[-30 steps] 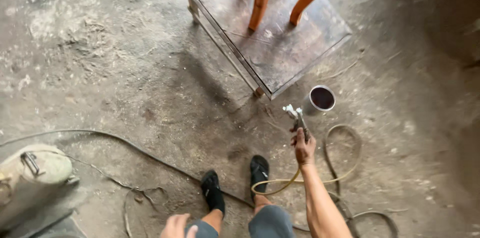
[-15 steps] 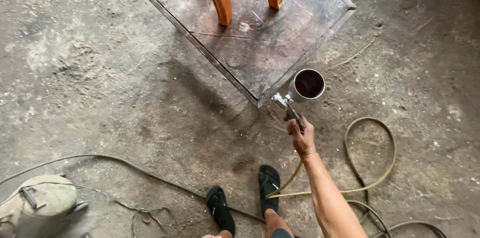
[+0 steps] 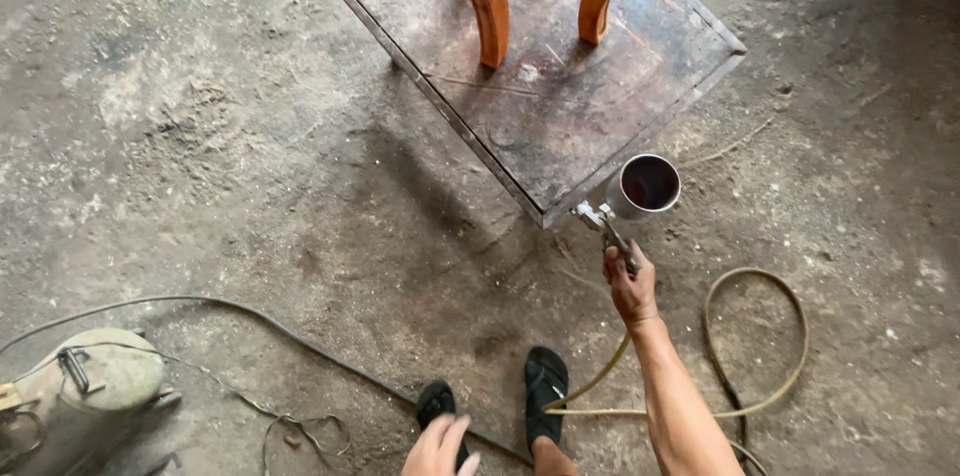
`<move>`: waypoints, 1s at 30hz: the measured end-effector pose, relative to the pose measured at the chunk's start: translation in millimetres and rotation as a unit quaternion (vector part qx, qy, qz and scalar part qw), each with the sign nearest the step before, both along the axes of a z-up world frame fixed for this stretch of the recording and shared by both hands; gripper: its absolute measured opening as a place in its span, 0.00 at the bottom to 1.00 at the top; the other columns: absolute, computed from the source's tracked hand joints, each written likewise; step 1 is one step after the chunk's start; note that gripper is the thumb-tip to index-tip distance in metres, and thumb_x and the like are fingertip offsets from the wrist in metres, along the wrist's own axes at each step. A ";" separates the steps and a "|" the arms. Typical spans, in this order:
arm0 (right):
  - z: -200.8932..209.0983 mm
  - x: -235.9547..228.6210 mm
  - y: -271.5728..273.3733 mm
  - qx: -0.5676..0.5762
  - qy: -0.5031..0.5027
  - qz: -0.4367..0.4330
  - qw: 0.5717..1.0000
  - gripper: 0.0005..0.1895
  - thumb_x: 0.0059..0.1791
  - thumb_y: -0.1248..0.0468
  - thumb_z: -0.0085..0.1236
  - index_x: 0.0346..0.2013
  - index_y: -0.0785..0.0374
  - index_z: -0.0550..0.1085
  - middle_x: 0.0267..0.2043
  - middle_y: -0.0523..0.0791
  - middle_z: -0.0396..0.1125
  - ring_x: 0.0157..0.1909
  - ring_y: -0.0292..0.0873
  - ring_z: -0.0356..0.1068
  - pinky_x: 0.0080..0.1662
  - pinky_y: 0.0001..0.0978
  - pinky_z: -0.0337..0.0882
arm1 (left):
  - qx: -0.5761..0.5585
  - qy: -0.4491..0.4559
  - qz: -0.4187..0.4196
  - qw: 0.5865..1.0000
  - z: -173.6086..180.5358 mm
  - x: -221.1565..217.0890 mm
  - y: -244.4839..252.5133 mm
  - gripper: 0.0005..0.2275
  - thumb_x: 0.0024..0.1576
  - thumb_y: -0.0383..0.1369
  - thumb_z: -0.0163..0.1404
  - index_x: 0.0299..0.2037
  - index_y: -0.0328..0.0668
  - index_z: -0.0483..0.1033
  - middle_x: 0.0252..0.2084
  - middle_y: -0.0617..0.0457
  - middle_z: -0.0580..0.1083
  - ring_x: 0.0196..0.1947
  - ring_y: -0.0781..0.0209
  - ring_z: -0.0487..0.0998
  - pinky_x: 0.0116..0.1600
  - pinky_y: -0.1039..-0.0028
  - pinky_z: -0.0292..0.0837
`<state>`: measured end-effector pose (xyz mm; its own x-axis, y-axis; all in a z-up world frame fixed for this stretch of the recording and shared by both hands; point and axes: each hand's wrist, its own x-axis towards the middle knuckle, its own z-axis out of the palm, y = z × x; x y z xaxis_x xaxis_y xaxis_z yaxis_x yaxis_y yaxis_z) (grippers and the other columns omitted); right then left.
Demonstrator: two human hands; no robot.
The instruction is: The person pours liquid into a container and then uses a spray gun to apply a finish to a wooden stool, rotating the stool to coat the legs and the seat.
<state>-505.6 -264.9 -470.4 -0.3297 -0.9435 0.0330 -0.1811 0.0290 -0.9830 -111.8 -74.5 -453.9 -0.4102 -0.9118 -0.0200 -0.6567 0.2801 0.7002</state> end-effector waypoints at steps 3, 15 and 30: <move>24.2 13.2 6.3 0.014 0.000 -0.001 1.000 0.17 0.57 0.53 0.51 0.44 0.66 0.75 0.27 0.39 0.67 0.26 0.32 0.63 0.30 0.25 0.64 | 0.008 0.020 0.016 1.000 65.8 -47.7 -45.5 0.26 0.56 0.36 0.58 0.62 0.35 0.67 0.60 0.34 0.67 0.61 0.36 0.69 0.62 0.55 0.65; 44.5 43.9 32.2 0.046 0.042 0.010 0.998 0.20 0.57 0.50 0.49 0.42 0.65 0.78 0.21 0.39 0.64 0.25 0.33 0.62 0.30 0.27 0.64 | 0.233 0.070 0.076 0.967 52.4 -187.2 -131.2 0.31 0.50 0.36 0.62 0.63 0.37 0.64 0.61 0.36 0.69 0.62 0.39 0.71 0.65 0.58 0.66; 14.7 32.5 17.0 0.032 -0.027 0.039 0.998 0.16 0.56 0.52 0.52 0.37 0.64 0.71 0.24 0.37 0.63 0.27 0.31 0.59 0.30 0.26 0.60 | 0.176 0.228 0.104 0.952 -20.5 -254.7 -134.4 0.17 0.51 0.33 0.59 0.51 0.42 0.76 0.46 0.42 0.80 0.48 0.42 0.81 0.49 0.59 0.76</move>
<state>-473.1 -247.8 -455.7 -0.2558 -0.9657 -0.0443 -0.1322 0.0804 -0.9880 -366.4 -208.9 -474.4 -0.2610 -0.9440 -0.2016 -0.2774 -0.1267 0.9524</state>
